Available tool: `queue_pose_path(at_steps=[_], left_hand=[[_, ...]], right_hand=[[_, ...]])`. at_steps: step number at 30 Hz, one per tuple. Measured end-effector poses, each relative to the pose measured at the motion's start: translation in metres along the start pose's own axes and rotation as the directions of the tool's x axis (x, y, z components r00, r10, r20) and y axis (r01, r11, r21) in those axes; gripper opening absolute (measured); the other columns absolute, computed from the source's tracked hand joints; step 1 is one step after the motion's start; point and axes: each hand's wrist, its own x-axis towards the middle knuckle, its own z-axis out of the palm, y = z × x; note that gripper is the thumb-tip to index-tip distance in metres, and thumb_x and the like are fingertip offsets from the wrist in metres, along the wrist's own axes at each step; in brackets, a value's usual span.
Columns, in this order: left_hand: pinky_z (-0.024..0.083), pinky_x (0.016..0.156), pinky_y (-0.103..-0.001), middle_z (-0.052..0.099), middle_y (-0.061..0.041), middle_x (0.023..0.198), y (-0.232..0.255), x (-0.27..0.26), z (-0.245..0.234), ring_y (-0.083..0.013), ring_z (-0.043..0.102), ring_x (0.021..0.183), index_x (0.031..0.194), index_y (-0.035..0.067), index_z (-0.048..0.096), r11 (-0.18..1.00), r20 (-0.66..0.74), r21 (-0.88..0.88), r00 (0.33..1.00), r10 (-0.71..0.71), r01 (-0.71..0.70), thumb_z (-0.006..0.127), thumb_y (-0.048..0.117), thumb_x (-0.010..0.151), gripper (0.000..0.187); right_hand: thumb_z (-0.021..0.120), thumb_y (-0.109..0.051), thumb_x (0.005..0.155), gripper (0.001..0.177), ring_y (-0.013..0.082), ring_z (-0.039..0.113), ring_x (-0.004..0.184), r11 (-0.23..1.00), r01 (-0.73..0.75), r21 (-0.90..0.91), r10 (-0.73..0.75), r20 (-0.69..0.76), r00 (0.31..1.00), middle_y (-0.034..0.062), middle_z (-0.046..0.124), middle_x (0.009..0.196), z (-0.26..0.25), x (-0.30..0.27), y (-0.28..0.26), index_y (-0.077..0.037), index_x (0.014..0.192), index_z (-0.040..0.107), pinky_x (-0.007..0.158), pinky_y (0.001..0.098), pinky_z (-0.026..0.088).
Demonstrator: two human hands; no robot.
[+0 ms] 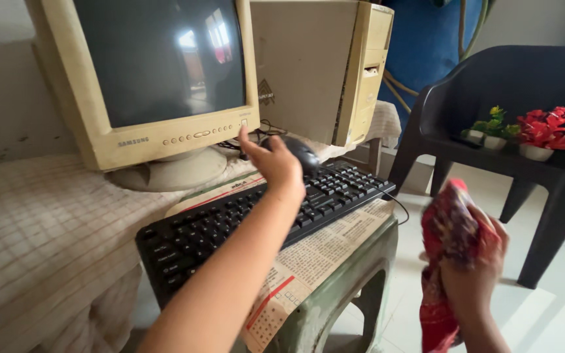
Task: The person wipes a computer mouse and several small artificial flower pots with a red patterned cloth. They then place the cleaned items on a computer tower and a nearby chair.
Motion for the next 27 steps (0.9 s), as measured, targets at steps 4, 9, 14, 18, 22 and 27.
queue_pose_path(at_steps=[4,9,14,18,22,27], left_hand=[[0.051,0.106,-0.042,0.032,-0.019,0.143,0.013,0.034,-0.019,-0.0345,0.053,0.129,0.154,0.027,0.032,0.979,-0.158,0.114,0.976,-0.148,0.167,0.053,0.008,0.100,0.061],[0.050,0.105,-0.041,0.032,-0.017,0.140,0.010,0.041,-0.056,-0.0341,0.054,0.125,0.144,0.016,0.045,0.899,-0.086,0.388,0.979,-0.185,0.204,0.067,0.011,0.090,0.058],[0.049,0.109,-0.039,0.041,-0.017,0.140,0.007,0.042,-0.093,-0.0344,0.055,0.125,0.128,0.010,0.068,0.692,0.228,0.719,0.963,-0.146,-0.065,0.081,0.031,0.074,0.059],[0.043,0.115,-0.042,0.047,-0.019,0.142,0.024,0.067,-0.117,-0.0372,0.048,0.131,0.137,0.017,0.065,0.263,0.569,0.818,0.786,-0.243,-0.511,0.075,0.066,0.072,0.081],[0.035,0.117,-0.052,0.034,-0.020,0.158,0.037,0.081,-0.138,-0.0419,0.036,0.144,0.158,0.016,0.035,0.024,0.562,0.784,0.693,-0.450,-0.620,0.052,0.087,0.075,0.110],[0.026,0.124,-0.048,0.024,-0.018,0.166,0.039,0.052,-0.165,-0.0391,0.023,0.153,0.162,0.009,0.019,-0.037,0.527,0.779,0.687,-0.501,-0.626,0.037,0.095,0.079,0.121]], right_hand=[[0.080,-0.011,0.066,0.079,0.0382,0.056,0.129,0.993,0.070,0.091,-0.079,0.097,0.992,0.0186,0.053,0.142,0.012,0.030,-0.058,-0.011,0.142,0.060,0.107,0.0466,0.047],[0.078,-0.014,0.071,0.056,0.0380,0.058,0.127,0.995,0.098,-0.005,-0.083,0.490,0.868,0.0171,0.061,0.141,0.047,0.046,-0.090,-0.011,0.126,0.068,0.107,0.0457,0.046],[0.077,-0.017,0.069,0.066,0.0371,0.052,0.135,0.973,0.224,-0.057,-0.152,0.572,0.806,0.0095,0.056,0.148,0.074,0.043,-0.102,-0.013,0.134,0.064,0.111,0.0453,0.044],[0.082,-0.017,0.059,0.088,0.0421,0.040,0.137,0.917,0.360,-0.172,-0.179,0.628,0.758,0.0120,0.038,0.158,0.083,0.049,-0.109,-0.016,0.144,0.059,0.113,0.0474,0.037],[0.082,-0.021,0.064,0.091,0.0435,0.038,0.139,0.934,0.338,-0.116,-0.154,0.723,0.673,0.0112,0.033,0.164,0.086,0.058,-0.112,-0.017,0.149,0.051,0.112,0.0490,0.036],[0.078,-0.033,0.075,0.084,0.0373,0.049,0.133,0.958,0.284,-0.048,-0.126,0.816,0.564,0.0052,0.044,0.155,0.086,0.062,-0.111,-0.031,0.154,0.049,0.113,0.0479,0.039]])
